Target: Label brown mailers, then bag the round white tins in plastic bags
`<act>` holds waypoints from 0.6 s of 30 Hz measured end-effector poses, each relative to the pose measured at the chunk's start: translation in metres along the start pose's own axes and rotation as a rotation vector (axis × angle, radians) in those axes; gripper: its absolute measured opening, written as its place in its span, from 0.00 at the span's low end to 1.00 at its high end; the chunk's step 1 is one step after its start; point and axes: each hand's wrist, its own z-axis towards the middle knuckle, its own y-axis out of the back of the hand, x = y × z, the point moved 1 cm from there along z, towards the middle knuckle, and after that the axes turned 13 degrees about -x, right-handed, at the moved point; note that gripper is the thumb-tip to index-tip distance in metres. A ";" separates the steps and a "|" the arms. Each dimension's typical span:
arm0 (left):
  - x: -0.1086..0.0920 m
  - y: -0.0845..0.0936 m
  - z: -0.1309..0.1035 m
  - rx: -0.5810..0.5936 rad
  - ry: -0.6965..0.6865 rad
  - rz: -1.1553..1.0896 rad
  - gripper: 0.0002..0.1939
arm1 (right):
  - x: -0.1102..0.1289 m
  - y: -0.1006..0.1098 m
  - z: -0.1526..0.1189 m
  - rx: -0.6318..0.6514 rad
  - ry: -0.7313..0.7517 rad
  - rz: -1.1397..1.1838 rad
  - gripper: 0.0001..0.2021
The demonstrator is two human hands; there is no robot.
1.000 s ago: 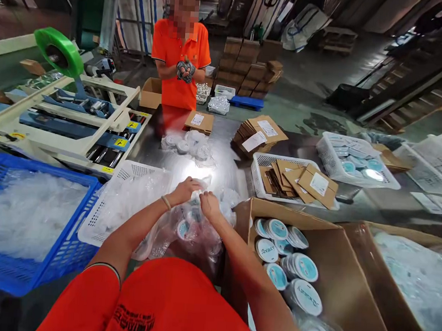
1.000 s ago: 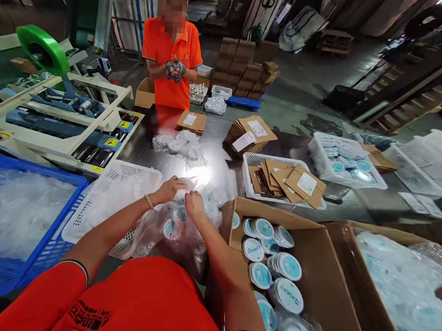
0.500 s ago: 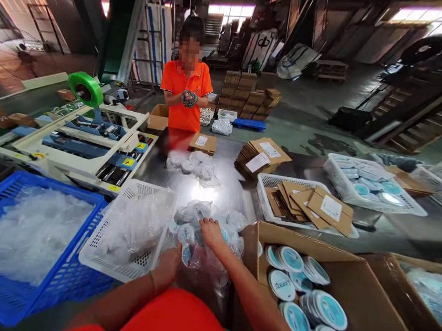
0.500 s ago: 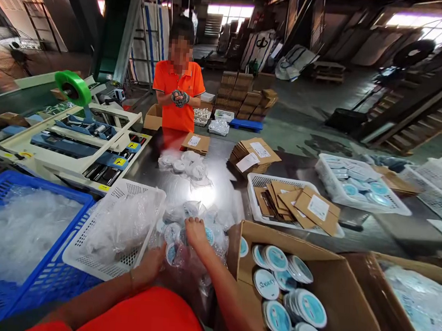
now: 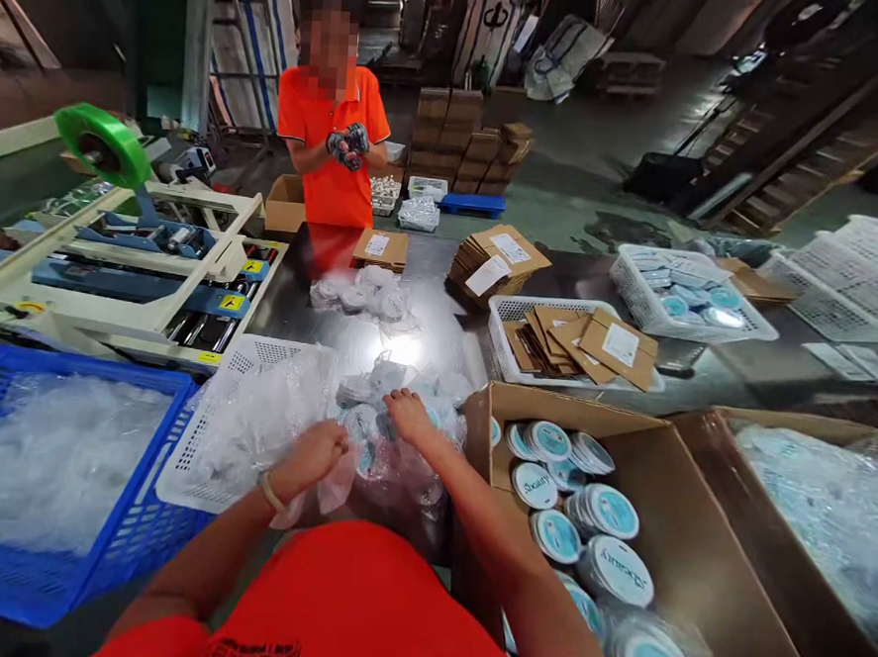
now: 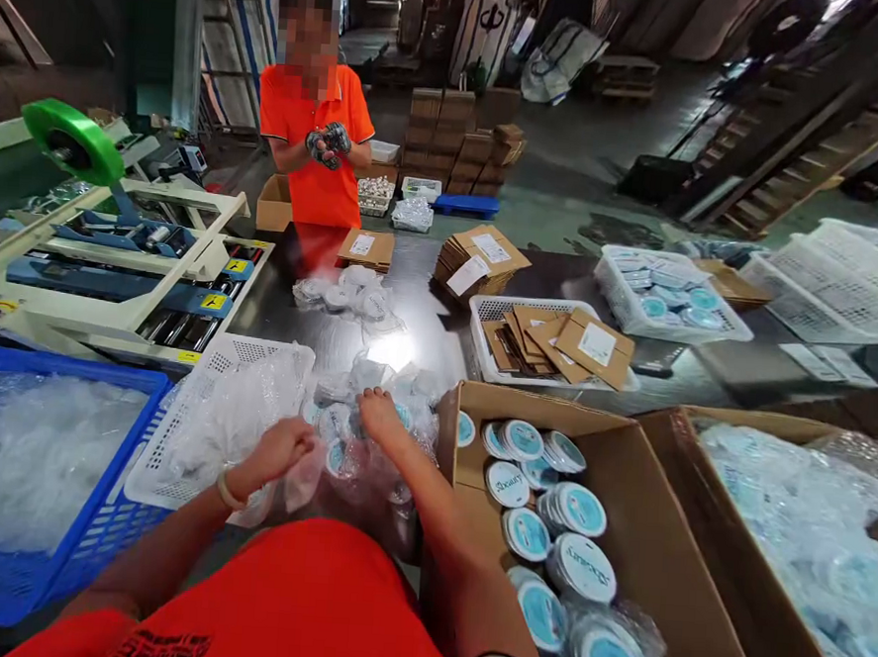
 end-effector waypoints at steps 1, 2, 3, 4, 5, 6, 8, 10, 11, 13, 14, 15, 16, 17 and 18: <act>-0.003 0.014 0.008 -0.057 0.011 -0.125 0.06 | 0.002 0.002 -0.001 -0.022 -0.011 0.021 0.18; -0.008 0.027 0.016 -0.119 0.037 -0.292 0.07 | 0.003 0.005 -0.002 -0.064 -0.036 0.087 0.17; -0.013 0.037 0.024 -0.169 0.073 -0.482 0.10 | 0.005 0.010 -0.004 -0.119 -0.067 0.214 0.17; -0.019 0.045 0.030 -0.198 0.111 -0.672 0.14 | 0.005 0.015 -0.008 -0.181 -0.095 0.405 0.18; -0.025 0.050 0.034 -0.202 0.143 -0.832 0.18 | 0.005 0.021 -0.013 -0.240 -0.111 0.643 0.20; -0.033 0.052 0.038 -0.183 0.163 -0.940 0.22 | 0.005 0.027 -0.018 -0.280 -0.110 0.893 0.22; -0.047 0.051 0.042 -0.134 0.184 -1.072 0.27 | 0.003 0.038 -0.031 -0.264 -0.075 1.263 0.28; -0.061 0.046 0.043 -0.101 0.192 -1.142 0.31 | 0.000 0.047 -0.044 -0.209 -0.091 1.402 0.31; -0.067 0.042 0.042 -0.091 0.193 -1.163 0.33 | -0.001 0.050 -0.050 -0.227 -0.136 1.409 0.30; -0.077 0.032 0.041 -0.072 0.190 -1.190 0.38 | -0.001 0.053 -0.062 -0.368 -0.246 1.372 0.30; -0.081 0.027 0.040 -0.062 0.188 -1.193 0.40 | -0.001 0.054 -0.067 -0.460 -0.290 1.345 0.31; -0.085 0.021 0.040 -0.054 0.183 -1.190 0.43 | -0.001 0.054 -0.072 -0.539 -0.321 1.320 0.34; -0.088 0.016 0.039 -0.058 0.171 -1.178 0.45 | 0.000 0.054 -0.076 -0.590 -0.339 1.299 0.34; -0.090 0.010 0.039 -0.070 0.150 -1.155 0.47 | 0.001 0.054 -0.080 -0.607 -0.346 1.287 0.31; -0.092 0.005 0.038 -0.080 0.117 -1.125 0.47 | 0.001 0.053 -0.083 -0.604 -0.347 1.277 0.26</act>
